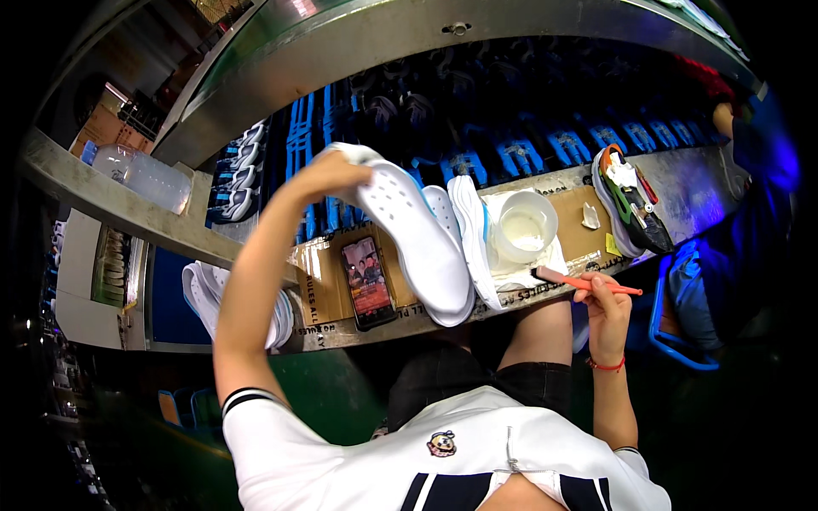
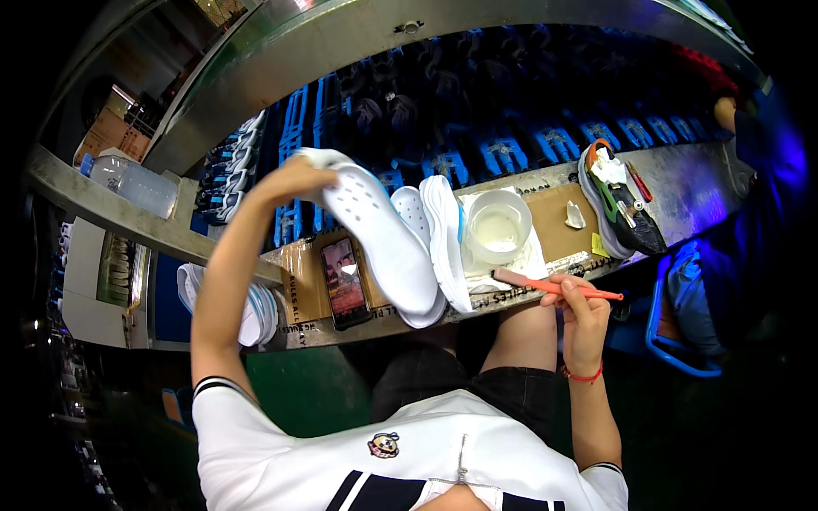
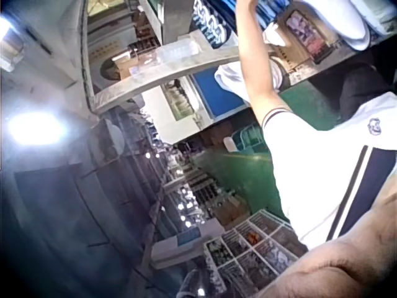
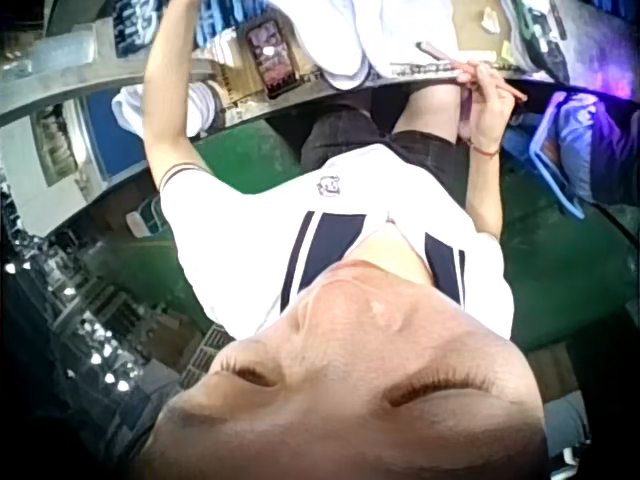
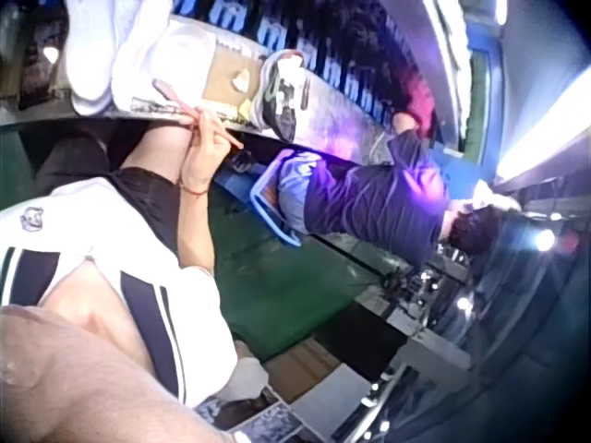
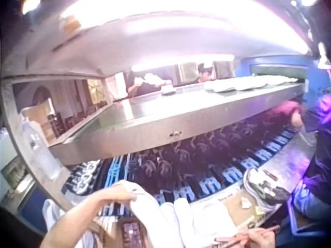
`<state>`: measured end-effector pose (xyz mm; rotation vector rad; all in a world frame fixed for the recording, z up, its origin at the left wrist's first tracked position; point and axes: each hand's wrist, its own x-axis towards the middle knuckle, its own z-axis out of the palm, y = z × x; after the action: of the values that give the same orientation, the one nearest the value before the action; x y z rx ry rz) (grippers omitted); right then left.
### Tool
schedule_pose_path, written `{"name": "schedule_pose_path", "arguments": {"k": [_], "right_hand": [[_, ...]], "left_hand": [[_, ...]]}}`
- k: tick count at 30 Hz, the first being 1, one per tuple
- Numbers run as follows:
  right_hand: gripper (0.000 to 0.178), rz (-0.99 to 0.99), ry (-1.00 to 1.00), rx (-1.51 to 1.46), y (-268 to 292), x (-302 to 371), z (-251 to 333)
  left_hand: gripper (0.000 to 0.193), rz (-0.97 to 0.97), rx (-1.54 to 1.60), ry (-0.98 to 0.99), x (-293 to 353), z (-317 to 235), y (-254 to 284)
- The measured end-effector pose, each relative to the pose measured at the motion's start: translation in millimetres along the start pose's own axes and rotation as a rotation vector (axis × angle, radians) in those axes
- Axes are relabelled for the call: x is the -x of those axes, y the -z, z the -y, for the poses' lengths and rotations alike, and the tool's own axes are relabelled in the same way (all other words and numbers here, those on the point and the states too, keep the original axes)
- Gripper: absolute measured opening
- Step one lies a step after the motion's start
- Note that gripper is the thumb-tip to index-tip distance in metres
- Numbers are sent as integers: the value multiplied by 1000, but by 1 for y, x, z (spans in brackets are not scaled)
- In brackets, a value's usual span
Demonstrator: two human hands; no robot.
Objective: The person applies liquid glue to the bottom surface of white shoe soles using a brush, dipping the brush into a cup of adhesive, and places the soles on the workstation.
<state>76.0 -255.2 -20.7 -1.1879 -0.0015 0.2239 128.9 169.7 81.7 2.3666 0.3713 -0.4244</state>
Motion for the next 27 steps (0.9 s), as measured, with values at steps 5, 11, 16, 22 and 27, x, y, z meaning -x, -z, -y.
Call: {"name": "schedule_pose_path", "arguments": {"k": [5,11,16,22,27], "right_hand": [[25,-41,46,63,7,-29,-3],[23,161,237,540,-9,-90,13],[23,213,288,743,-20,-123,-6],[24,228,239,823,-21,-124,-5],[23,262,160,485,-25,-117,21]], "left_hand": [[48,-309,718,163,100,35,33],[63,-289,1511,44,181,85,-105],[85,112,1718,-242,174,61,-193],[113,245,1881,-544,143,31,-220],[96,33,1837,-368,125,25,-206]]}}
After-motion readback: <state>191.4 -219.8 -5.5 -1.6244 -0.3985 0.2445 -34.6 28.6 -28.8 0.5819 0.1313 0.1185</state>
